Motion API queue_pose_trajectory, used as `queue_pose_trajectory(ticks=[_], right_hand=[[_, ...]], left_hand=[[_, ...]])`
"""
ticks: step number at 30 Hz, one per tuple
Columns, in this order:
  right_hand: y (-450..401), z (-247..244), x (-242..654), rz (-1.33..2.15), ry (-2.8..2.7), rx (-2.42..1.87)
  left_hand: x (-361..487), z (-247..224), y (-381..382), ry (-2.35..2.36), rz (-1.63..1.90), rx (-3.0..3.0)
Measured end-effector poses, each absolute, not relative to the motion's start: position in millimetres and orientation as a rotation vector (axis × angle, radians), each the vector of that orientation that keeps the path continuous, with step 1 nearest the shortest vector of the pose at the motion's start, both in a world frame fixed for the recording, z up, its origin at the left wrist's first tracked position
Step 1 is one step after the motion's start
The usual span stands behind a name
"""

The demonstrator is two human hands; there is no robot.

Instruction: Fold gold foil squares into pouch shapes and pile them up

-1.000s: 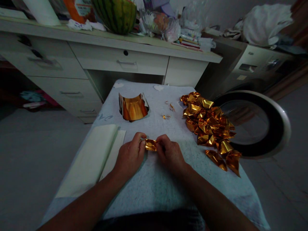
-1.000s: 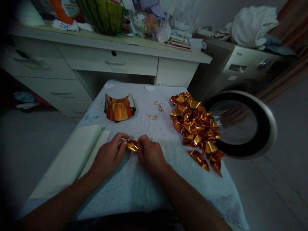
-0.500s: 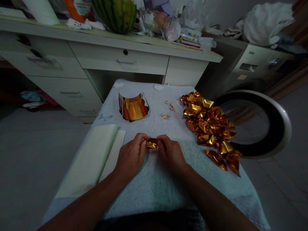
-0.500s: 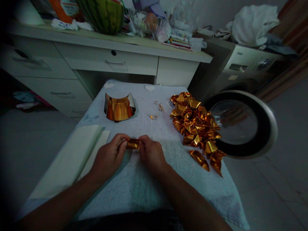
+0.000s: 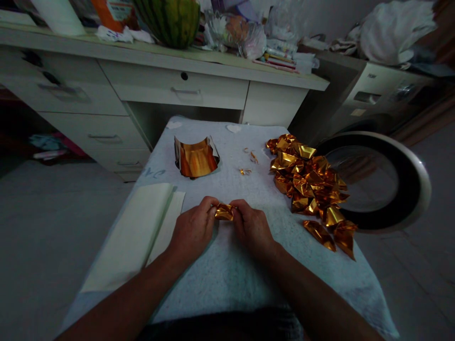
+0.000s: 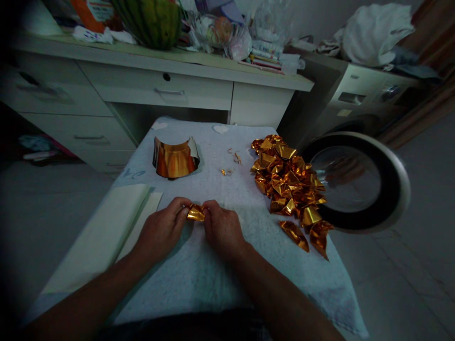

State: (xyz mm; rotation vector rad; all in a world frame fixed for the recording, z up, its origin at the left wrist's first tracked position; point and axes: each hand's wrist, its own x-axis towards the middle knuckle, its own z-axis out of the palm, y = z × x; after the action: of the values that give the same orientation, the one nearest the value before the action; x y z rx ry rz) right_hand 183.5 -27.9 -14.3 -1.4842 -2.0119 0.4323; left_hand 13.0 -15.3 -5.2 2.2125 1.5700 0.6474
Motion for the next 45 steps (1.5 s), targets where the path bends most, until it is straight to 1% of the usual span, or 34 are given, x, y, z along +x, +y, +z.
queue_pose_trajectory(ticks=[8, 14, 19, 25, 30, 36, 45], right_hand=[[-26.2, -16.8, 183.6, 0.366, -1.938, -1.534], [-27.6, -12.6, 183.8, 0.422, -1.964, -1.463], [-27.6, -13.0, 185.3, 0.377, -1.95, -1.424], [-27.5, -13.8, 185.3, 0.375, -1.922, -1.413], [-29.0, -10.3, 185.7, 0.449, -1.953, -1.374], [-28.6, -10.0, 186.1, 0.464, -2.027, -1.287], [-28.3, -11.5, 185.5, 0.399, -1.897, -1.443]], left_hand=[[13.7, -5.6, -17.9, 1.448, 0.765, 2.256], [12.2, -2.8, -17.9, 1.523, 0.84, 2.11], [10.7, -8.1, -15.5, 1.313, 0.929, 2.085], [10.7, -3.7, -17.8, 1.306, 0.869, 2.033], [11.9, -0.9, -16.6, 1.367, 0.851, 1.962], [13.3, 0.2, -15.9, 1.39, 0.787, 2.0], [14.6, -3.0, -17.7, 1.358, 0.764, 2.099]])
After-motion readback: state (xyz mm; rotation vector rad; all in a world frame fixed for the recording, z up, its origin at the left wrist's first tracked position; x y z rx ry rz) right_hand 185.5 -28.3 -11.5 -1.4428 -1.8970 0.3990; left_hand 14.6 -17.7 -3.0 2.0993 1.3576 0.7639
